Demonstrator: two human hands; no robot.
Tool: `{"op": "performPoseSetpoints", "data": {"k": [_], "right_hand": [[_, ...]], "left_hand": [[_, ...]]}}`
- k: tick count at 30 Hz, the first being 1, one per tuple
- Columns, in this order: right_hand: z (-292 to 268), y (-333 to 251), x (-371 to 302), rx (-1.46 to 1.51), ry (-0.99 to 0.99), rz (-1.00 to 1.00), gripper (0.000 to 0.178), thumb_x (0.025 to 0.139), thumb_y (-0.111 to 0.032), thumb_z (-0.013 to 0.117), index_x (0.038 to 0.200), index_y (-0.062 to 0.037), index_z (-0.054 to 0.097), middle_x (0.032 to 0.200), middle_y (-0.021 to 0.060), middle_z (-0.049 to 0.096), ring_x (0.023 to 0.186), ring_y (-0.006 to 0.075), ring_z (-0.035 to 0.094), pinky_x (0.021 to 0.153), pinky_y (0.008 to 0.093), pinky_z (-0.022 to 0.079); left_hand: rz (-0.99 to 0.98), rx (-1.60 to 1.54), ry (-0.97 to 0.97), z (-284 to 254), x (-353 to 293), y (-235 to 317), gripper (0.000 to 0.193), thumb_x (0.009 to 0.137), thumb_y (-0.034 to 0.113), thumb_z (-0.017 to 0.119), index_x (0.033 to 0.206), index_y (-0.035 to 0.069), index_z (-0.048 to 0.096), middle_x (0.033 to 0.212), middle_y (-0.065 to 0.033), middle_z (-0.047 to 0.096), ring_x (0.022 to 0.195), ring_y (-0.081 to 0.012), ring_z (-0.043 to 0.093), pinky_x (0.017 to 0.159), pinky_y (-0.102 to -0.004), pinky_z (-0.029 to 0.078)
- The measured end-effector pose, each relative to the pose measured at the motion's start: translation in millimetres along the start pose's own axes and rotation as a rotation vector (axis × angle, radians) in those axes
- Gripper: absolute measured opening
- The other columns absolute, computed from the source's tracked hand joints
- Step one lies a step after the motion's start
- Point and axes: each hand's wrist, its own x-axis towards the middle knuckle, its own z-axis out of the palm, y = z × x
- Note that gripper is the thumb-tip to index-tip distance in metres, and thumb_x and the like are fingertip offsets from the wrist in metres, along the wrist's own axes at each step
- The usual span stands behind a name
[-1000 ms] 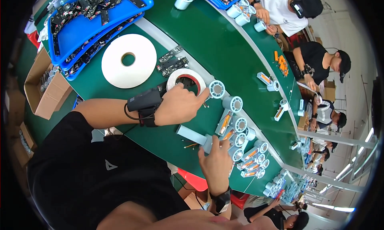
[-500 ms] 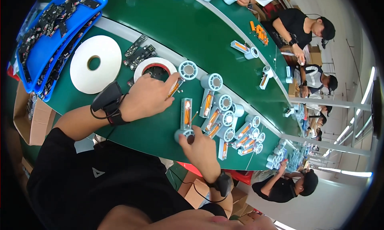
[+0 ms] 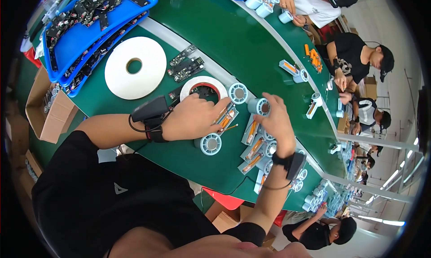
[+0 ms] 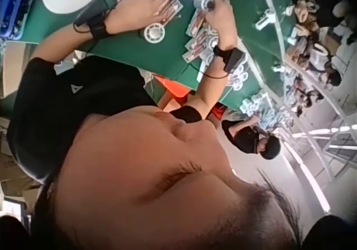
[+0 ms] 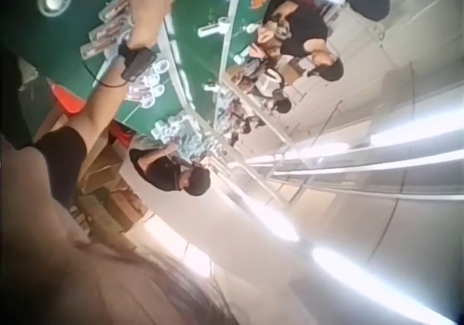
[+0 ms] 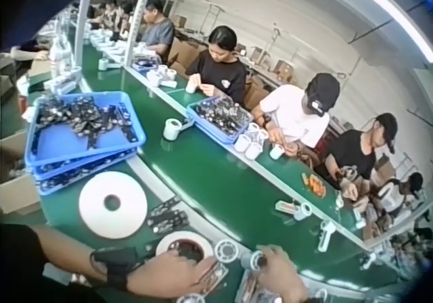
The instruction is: The person peels a piece of tape from a roll, presses it onto a battery, and places the battery into a fan housing. They repeat this process several times, occasionally picking up circuit boards from a tray.
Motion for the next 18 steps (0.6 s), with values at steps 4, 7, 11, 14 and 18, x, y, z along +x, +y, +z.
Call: {"op": "performPoseSetpoints", "data": {"k": [4,7,11,14,18], "right_hand": [[-24,-28,32,0.163,-0.456,0.313,0.068,0.070,-0.016,0.086,0.132,-0.0038,0.060,0.124,0.0194,0.064,0.113,0.0321,0.063,0.094,0.0381,0.052],[-7,-30,26,0.321,-0.346,0.351,0.070,0.068,-0.017,0.087,0.132,-0.0037,0.060,0.127,0.0191,0.062,0.110,0.0300,0.064,0.092,0.0378,0.052],[0,-6,-4,0.232,0.036,0.095,0.066,0.067,-0.017,0.088,0.127,-0.0033,0.064,0.120,0.0168,0.064,0.096,0.0259,0.066,0.083,0.0362,0.053],[-9,9,-27,0.164,0.004,0.028,0.062,0.067,-0.015,0.087,0.124,-0.0029,0.066,0.117,0.0159,0.066,0.088,0.0241,0.068,0.079,0.0351,0.054],[-30,15,-52,0.167,-0.280,0.184,0.055,0.069,-0.013,0.086,0.119,-0.0021,0.067,0.120,0.0172,0.065,0.084,0.0238,0.068,0.074,0.0344,0.055]], "left_hand": [[-0.046,-0.005,-0.024,-3,1,0,0.069,0.083,0.029,0.074,0.137,-0.002,0.046,0.068,-0.0152,0.067,0.064,-0.0343,0.068,0.065,-0.0433,0.048],[-0.052,-0.028,-0.021,-1,3,-2,0.069,0.080,0.026,0.074,0.137,-0.002,0.046,0.068,-0.0159,0.066,0.064,-0.0352,0.068,0.064,-0.0447,0.049],[-0.037,-0.056,-0.001,-3,8,-3,0.068,0.078,0.022,0.074,0.136,-0.002,0.046,0.066,-0.0169,0.065,0.062,-0.0363,0.067,0.061,-0.0460,0.050],[-0.048,-0.023,-0.012,-5,11,-2,0.065,0.078,0.022,0.074,0.132,-0.004,0.048,0.066,-0.0165,0.066,0.061,-0.0356,0.067,0.060,-0.0445,0.049],[-0.009,-0.008,0.033,1,15,-2,0.062,0.078,0.020,0.073,0.130,-0.004,0.048,0.063,-0.0159,0.064,0.057,-0.0349,0.066,0.055,-0.0447,0.049]]}}
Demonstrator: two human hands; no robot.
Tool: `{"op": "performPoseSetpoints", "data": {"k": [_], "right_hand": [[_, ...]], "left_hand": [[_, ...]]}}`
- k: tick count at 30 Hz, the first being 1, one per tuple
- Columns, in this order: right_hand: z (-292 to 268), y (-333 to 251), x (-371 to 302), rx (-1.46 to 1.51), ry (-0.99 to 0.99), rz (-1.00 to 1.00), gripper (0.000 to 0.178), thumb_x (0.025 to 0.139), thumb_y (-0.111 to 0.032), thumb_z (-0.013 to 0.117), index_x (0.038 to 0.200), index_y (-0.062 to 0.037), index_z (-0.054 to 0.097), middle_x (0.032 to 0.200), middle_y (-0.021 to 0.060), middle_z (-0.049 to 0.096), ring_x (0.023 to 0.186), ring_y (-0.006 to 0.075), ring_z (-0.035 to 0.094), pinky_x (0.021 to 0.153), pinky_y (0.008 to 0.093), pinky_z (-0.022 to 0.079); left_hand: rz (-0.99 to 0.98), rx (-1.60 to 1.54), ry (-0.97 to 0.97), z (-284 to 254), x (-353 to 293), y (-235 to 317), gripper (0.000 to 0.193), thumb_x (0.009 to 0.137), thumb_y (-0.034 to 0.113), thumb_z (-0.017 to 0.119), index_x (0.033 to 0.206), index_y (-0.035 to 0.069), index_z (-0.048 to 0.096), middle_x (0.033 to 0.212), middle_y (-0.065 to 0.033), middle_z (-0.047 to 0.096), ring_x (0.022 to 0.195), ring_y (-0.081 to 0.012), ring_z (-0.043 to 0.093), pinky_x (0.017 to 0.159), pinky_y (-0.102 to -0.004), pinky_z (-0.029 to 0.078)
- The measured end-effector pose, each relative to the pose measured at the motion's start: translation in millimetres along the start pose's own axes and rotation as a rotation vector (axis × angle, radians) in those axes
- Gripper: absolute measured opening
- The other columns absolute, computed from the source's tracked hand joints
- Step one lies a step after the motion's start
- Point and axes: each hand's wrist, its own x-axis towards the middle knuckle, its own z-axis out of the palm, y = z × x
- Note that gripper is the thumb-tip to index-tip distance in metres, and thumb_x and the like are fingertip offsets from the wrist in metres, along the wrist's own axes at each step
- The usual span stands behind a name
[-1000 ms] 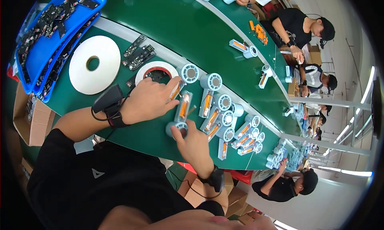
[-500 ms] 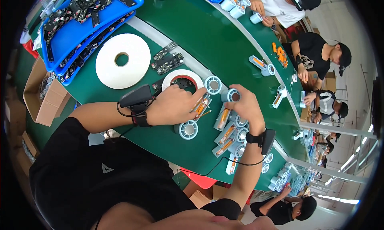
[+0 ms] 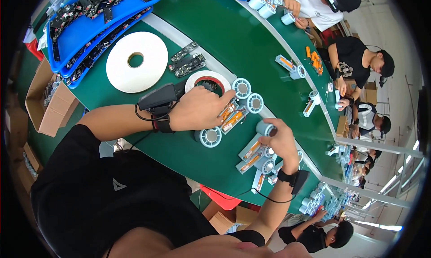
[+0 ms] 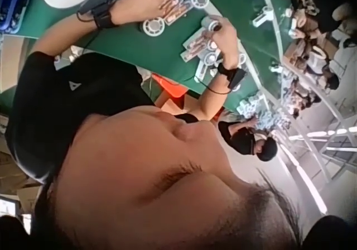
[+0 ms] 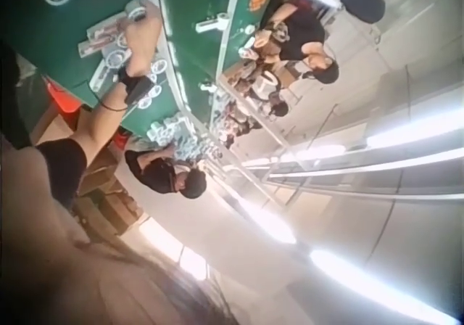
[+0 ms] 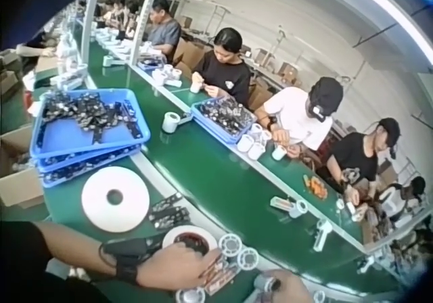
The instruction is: The person peels a piece of tape from a roll, presses it onto a battery, and places the battery into a fan housing. They repeat this process several times, occasionally picking up circuit boards from a tray.
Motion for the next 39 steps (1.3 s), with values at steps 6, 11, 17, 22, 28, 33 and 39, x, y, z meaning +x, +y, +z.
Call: {"op": "performPoseSetpoints", "data": {"k": [6,11,17,22,28,33,39], "right_hand": [[-4,-60,-62,-0.233,0.597,0.148,0.033,0.081,-0.018,0.077,0.107,-0.0003,0.068,0.112,0.0212,0.068,0.071,0.0278,0.070,0.065,0.0389,0.055],[38,-84,-75,0.063,0.362,0.582,0.036,0.099,-0.032,0.057,0.099,0.0018,0.068,0.078,0.0234,0.069,0.073,0.0334,0.071,0.065,0.0453,0.054],[90,-94,-61,-0.069,0.332,0.506,0.040,0.098,-0.036,0.061,0.103,0.0039,0.069,0.091,0.0237,0.070,0.076,0.0385,0.069,0.073,0.0463,0.054],[103,-121,-64,0.005,0.484,0.278,0.045,0.092,-0.034,0.072,0.114,0.0050,0.067,0.096,0.0188,0.070,0.073,0.0375,0.066,0.073,0.0447,0.054],[104,-98,-60,0.484,0.327,0.375,0.057,0.081,-0.033,0.083,0.120,0.0038,0.065,0.098,0.0155,0.066,0.083,0.0320,0.066,0.076,0.0418,0.053],[99,-109,-72,0.397,0.301,0.293,0.055,0.076,-0.027,0.085,0.119,0.0016,0.065,0.107,0.0145,0.064,0.092,0.0263,0.064,0.078,0.0380,0.052],[103,-105,-66,-0.058,0.353,0.071,0.053,0.074,-0.021,0.084,0.119,-0.0016,0.064,0.111,0.0131,0.065,0.094,0.0254,0.063,0.077,0.0366,0.051]], "left_hand": [[0.001,0.093,0.017,-5,-4,0,0.061,0.078,0.018,0.072,0.130,-0.005,0.049,0.060,-0.0151,0.063,0.052,-0.0331,0.064,0.050,-0.0437,0.048],[0.005,0.203,0.008,-4,-6,0,0.059,0.080,0.018,0.071,0.129,-0.008,0.050,0.060,-0.0153,0.064,0.050,-0.0326,0.063,0.048,-0.0430,0.047],[0.033,0.127,-0.103,-16,4,9,0.060,0.082,0.017,0.069,0.132,-0.009,0.049,0.061,-0.0154,0.064,0.052,-0.0326,0.064,0.049,-0.0437,0.049],[0.055,0.060,-0.171,-18,9,8,0.067,0.082,0.017,0.068,0.139,-0.009,0.044,0.060,-0.0153,0.063,0.053,-0.0338,0.064,0.051,-0.0452,0.049],[0.034,0.107,-0.154,-15,5,2,0.064,0.081,0.015,0.067,0.137,-0.008,0.046,0.062,-0.0166,0.064,0.054,-0.0340,0.065,0.050,-0.0450,0.049],[0.080,0.094,-0.119,-18,8,8,0.048,0.080,0.011,0.066,0.122,-0.008,0.052,0.064,-0.0161,0.066,0.056,-0.0338,0.067,0.050,-0.0435,0.050],[0.051,0.084,-0.118,-11,6,0,0.065,0.081,0.015,0.069,0.138,-0.005,0.045,0.063,-0.0166,0.064,0.054,-0.0346,0.065,0.050,-0.0453,0.049]]}}
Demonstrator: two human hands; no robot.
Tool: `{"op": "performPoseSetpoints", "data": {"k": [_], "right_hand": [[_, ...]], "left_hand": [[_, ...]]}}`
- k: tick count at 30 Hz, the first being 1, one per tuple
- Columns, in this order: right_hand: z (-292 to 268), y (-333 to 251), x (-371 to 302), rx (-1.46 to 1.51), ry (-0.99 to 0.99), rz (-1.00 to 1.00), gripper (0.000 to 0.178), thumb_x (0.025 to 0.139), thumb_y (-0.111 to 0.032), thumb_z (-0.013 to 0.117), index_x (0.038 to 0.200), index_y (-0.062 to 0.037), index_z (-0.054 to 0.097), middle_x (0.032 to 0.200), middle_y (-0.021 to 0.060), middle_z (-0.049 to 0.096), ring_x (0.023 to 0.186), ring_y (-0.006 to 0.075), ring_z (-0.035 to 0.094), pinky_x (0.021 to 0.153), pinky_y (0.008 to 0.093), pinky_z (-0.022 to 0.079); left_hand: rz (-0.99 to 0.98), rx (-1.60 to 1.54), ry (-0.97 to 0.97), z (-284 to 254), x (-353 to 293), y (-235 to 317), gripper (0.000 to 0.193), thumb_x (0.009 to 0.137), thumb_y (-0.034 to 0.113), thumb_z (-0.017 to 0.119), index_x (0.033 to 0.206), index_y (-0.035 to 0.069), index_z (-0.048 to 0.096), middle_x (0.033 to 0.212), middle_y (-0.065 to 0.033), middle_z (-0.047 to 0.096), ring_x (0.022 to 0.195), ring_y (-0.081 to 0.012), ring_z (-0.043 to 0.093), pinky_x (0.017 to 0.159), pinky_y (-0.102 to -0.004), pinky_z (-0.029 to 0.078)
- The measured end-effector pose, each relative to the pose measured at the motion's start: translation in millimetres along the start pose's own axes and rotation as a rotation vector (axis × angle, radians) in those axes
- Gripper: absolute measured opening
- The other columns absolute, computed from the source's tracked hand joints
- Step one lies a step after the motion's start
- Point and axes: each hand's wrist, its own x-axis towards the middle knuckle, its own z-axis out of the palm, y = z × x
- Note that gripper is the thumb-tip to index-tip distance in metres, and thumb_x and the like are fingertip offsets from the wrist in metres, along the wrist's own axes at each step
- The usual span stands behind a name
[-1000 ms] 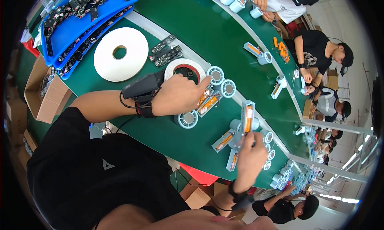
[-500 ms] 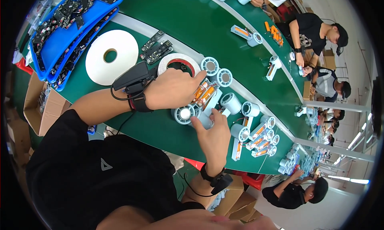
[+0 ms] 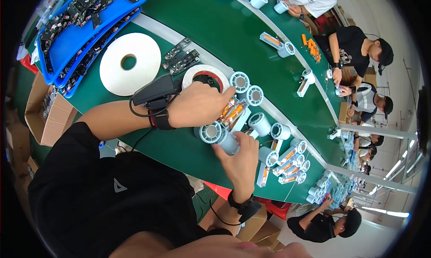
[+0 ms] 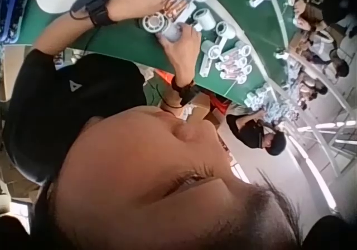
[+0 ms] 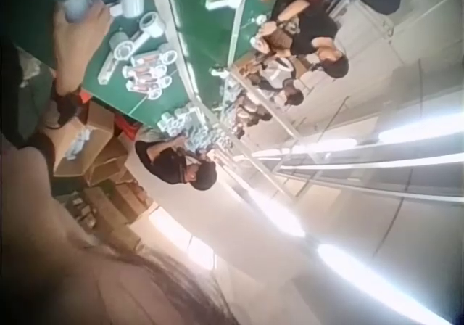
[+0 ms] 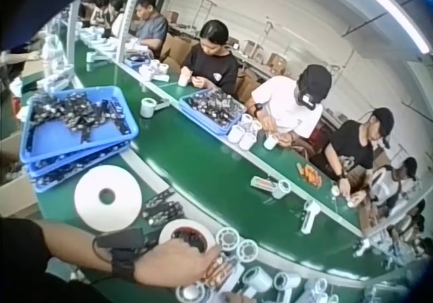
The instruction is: The person peels a piece of tape from a roll, presses it onto a battery, and places the battery into a fan housing. They repeat this process several times, occasionally picking up circuit boards from a tray.
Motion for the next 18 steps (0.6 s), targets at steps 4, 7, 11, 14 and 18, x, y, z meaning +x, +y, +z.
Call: {"op": "performPoseSetpoints", "data": {"k": [4,7,11,14,18], "right_hand": [[-9,15,-13,0.306,-0.053,0.195,0.048,0.076,-0.017,0.080,0.120,-0.0038,0.064,0.111,0.0127,0.065,0.098,0.0277,0.063,0.076,0.0378,0.051],[1,33,-24,0.901,-0.016,0.483,0.042,0.081,-0.013,0.076,0.120,-0.0040,0.064,0.112,0.0133,0.064,0.102,0.0298,0.063,0.079,0.0377,0.052],[18,44,-10,0.251,0.259,-0.057,0.035,0.087,-0.012,0.070,0.119,-0.0029,0.065,0.114,0.0156,0.066,0.104,0.0318,0.064,0.083,0.0383,0.053],[-2,40,23,0.004,0.475,0.150,0.032,0.089,-0.015,0.068,0.117,-0.0013,0.066,0.122,0.0174,0.065,0.108,0.0339,0.064,0.086,0.0395,0.053],[-26,59,62,0.023,0.098,0.296,0.034,0.090,-0.020,0.068,0.118,-0.0015,0.066,0.128,0.0174,0.063,0.111,0.0324,0.062,0.089,0.0391,0.052]], "left_hand": [[0.002,0.004,-0.023,-2,1,2,0.065,0.081,0.016,0.070,0.138,-0.004,0.045,0.064,-0.0169,0.065,0.055,-0.0346,0.065,0.050,-0.0455,0.049],[0.014,-0.023,-0.014,-8,2,3,0.054,0.080,0.012,0.069,0.127,-0.006,0.049,0.064,-0.0167,0.065,0.056,-0.0348,0.067,0.050,-0.0446,0.050],[0.015,-0.006,-0.001,-7,2,4,0.048,0.079,0.010,0.068,0.120,-0.006,0.052,0.064,-0.0167,0.066,0.057,-0.0347,0.067,0.050,-0.0439,0.050],[0.004,0.001,0.003,-7,1,2,0.048,0.078,0.010,0.069,0.120,-0.006,0.052,0.064,-0.0167,0.066,0.057,-0.0345,0.067,0.050,-0.0437,0.050],[0.027,-0.009,-0.006,-3,3,4,0.053,0.079,0.012,0.069,0.126,-0.005,0.050,0.064,-0.0166,0.065,0.056,-0.0345,0.067,0.050,-0.0442,0.049]]}}
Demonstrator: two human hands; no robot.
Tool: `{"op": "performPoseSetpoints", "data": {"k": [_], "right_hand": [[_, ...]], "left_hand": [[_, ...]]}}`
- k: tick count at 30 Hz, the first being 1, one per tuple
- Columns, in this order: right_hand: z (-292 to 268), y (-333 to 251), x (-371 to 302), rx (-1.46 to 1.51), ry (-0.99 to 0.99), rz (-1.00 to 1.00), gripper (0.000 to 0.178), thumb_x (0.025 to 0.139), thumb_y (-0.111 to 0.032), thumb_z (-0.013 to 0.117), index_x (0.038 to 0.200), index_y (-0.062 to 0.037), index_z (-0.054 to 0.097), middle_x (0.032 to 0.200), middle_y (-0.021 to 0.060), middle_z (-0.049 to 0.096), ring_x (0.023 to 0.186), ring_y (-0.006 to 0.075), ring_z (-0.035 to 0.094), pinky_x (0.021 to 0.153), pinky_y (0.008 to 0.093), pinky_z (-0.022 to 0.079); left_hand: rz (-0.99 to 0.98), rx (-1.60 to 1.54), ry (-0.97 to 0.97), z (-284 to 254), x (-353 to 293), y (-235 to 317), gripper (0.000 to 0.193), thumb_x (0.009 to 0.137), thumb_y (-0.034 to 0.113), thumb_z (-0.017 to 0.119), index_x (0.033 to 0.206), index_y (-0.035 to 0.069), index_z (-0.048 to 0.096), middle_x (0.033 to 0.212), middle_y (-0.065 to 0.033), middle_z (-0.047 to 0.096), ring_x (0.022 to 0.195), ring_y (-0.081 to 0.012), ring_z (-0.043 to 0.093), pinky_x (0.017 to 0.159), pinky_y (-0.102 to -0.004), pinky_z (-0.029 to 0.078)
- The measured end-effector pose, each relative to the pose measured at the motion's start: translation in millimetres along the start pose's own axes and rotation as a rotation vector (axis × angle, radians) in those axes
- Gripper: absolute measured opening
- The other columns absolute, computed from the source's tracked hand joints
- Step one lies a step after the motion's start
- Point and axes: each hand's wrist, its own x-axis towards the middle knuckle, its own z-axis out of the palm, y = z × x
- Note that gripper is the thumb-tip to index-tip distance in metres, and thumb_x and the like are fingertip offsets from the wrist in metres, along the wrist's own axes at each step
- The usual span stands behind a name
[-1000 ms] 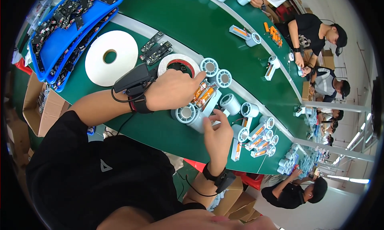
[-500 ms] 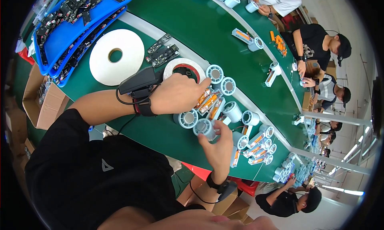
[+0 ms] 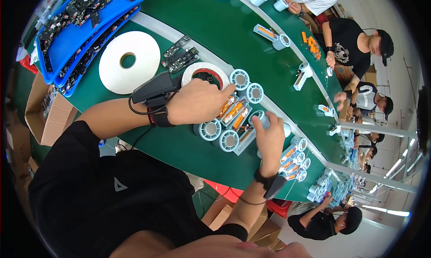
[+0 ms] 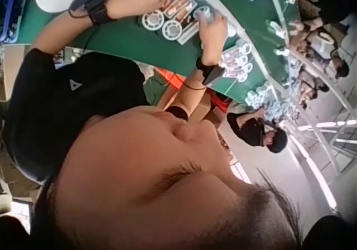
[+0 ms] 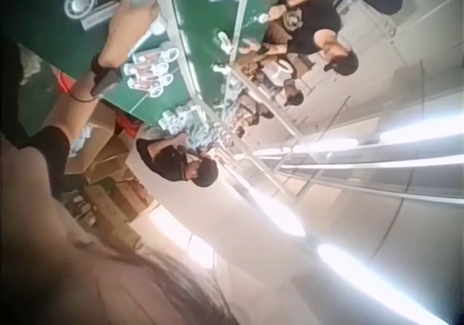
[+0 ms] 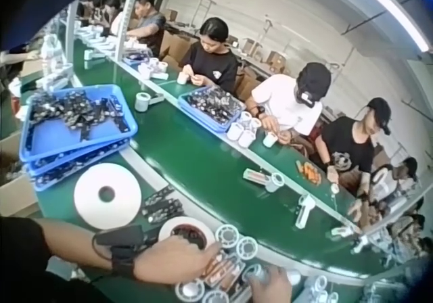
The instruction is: The person peels a piece of tape from a roll, presses it onto a battery, and places the battery into a fan housing. They repeat this process several times, occasionally picking up circuit boards from a tray.
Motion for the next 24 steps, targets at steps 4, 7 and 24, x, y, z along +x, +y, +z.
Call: {"op": "performPoseSetpoints", "data": {"k": [4,7,24], "right_hand": [[8,21,32,0.049,-0.236,-0.007,0.039,0.091,-0.025,0.068,0.123,-0.0030,0.064,0.130,0.0170,0.061,0.114,0.0299,0.060,0.093,0.0372,0.050],[32,56,39,0.893,-0.112,0.088,0.042,0.091,-0.026,0.070,0.126,-0.0042,0.062,0.126,0.0179,0.063,0.115,0.0287,0.060,0.096,0.0358,0.048],[-36,88,56,-0.075,-0.302,-0.071,0.048,0.075,-0.021,0.083,0.117,-0.0018,0.069,0.122,0.0211,0.063,0.113,0.0376,0.062,0.096,0.0411,0.050]], "left_hand": [[-0.025,0.024,-0.005,2,-2,-5,0.064,0.081,0.016,0.070,0.137,-0.004,0.045,0.063,-0.0167,0.064,0.056,-0.0348,0.066,0.051,-0.0456,0.049],[-0.024,0.015,-0.013,5,-1,0,0.064,0.082,0.016,0.070,0.137,-0.004,0.045,0.063,-0.0168,0.064,0.056,-0.0345,0.066,0.051,-0.0454,0.049],[-0.037,-0.024,0.022,2,-1,0,0.055,0.081,0.014,0.069,0.129,-0.004,0.050,0.063,-0.0152,0.065,0.055,-0.0331,0.065,0.050,-0.0438,0.049]]}}
